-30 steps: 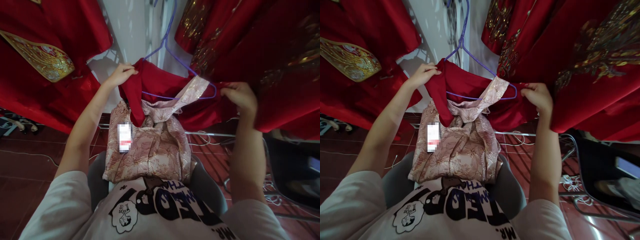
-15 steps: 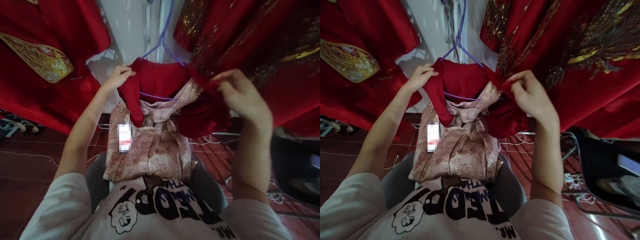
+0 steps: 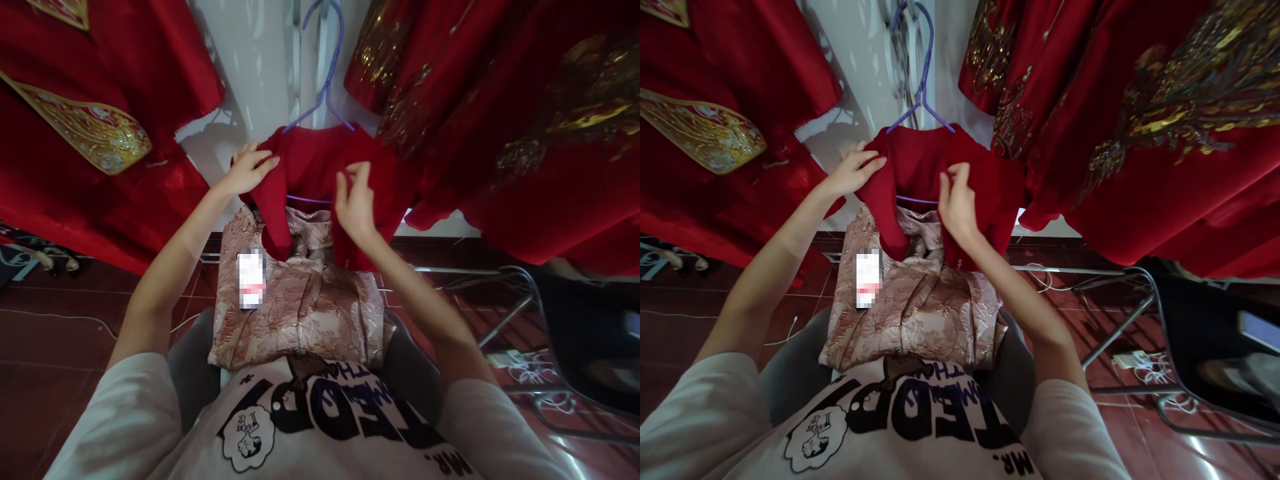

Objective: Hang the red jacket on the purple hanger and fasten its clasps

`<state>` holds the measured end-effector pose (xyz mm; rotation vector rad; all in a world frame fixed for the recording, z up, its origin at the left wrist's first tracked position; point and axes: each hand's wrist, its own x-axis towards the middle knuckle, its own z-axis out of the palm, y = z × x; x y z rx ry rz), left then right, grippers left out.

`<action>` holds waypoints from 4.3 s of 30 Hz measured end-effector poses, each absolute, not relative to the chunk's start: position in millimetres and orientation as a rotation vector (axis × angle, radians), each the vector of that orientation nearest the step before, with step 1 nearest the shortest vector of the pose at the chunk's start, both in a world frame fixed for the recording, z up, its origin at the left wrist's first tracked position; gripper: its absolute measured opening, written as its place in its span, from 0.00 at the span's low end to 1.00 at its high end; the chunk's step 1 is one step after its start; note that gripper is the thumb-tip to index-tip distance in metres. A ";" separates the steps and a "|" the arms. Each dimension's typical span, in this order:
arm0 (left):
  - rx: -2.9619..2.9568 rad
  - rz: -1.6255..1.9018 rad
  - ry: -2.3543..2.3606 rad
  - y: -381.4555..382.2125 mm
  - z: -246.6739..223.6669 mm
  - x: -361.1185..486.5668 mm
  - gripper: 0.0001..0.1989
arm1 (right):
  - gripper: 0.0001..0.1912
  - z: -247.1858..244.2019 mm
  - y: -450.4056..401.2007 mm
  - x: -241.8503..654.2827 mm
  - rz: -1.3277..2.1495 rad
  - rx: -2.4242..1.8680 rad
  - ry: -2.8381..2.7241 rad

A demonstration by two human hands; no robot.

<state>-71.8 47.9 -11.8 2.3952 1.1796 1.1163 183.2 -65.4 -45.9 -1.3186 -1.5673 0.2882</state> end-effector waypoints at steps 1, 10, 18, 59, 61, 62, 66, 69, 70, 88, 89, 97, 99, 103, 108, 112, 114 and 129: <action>2.402 1.094 1.207 48.2 -12.6 -72.4 0.22 | 0.22 -45.5 -68.0 170.0 0.299 -1.270 -1.603; 2.435 1.410 1.261 20.6 12.9 -84.1 0.22 | 0.26 -31.4 -83.1 177.9 0.343 -1.265 -1.612; 2.300 1.353 1.196 -24.2 13.1 -62.7 0.30 | 0.27 -37.1 -79.0 188.3 0.282 -1.290 -1.651; 2.706 1.140 1.092 -57.0 -28.4 -20.5 0.06 | 0.20 -64.1 -66.2 166.9 0.580 -0.801 -1.538; 2.719 1.108 1.118 -55.9 -26.8 -18.7 0.03 | 0.20 -62.7 -67.5 167.5 0.564 -0.813 -1.548; 2.718 1.098 1.129 -55.2 -26.2 -17.6 0.03 | 0.21 -61.7 -67.9 168.3 0.566 -0.818 -1.557; 2.726 1.062 1.149 -54.1 -23.8 -14.5 0.03 | 0.22 -57.9 -67.5 172.8 0.602 -0.849 -1.583; 2.778 1.019 1.131 -54.4 -21.6 -15.3 0.03 | 0.22 -56.1 -66.5 174.9 0.609 -0.859 -1.597; 2.805 1.003 1.118 -54.2 -20.9 -16.3 0.03 | 0.22 -55.7 -66.3 175.1 0.608 -0.854 -1.602; 2.130 1.092 0.670 -40.3 -55.5 -7.6 0.17 | 0.42 -95.1 -53.0 170.4 0.306 -0.961 -1.751; 2.079 1.062 0.660 -41.3 -57.8 -7.8 0.18 | 0.43 -97.5 -56.8 171.4 0.318 -0.992 -1.736; 2.030 1.306 0.982 -50.0 -62.7 -37.0 0.18 | 0.15 -68.2 -79.5 248.1 0.460 -1.417 -1.690; 1.965 1.398 1.117 -45.8 -71.1 -50.6 0.15 | 0.12 -51.3 -84.7 267.5 0.452 -1.372 -1.687; 1.885 1.416 1.239 -39.2 -93.7 -69.4 0.10 | 0.13 -12.5 -108.9 270.7 0.611 -1.199 -1.721; 1.912 1.306 1.172 -40.1 -110.1 -66.4 0.12 | 0.14 9.2 -136.1 227.7 0.800 -0.968 -1.980; 1.909 1.284 1.156 -38.2 -112.7 -56.5 0.13 | 0.11 -15.8 -123.0 184.6 0.962 -0.936 -2.064; 1.885 1.280 1.163 -36.8 -113.0 -53.0 0.15 | 0.10 -36.0 -105.6 164.3 0.986 -1.015 -1.993; 1.708 1.339 1.214 -40.8 -113.7 -41.8 0.14 | 0.17 -95.5 -38.7 127.3 0.818 -1.098 -1.704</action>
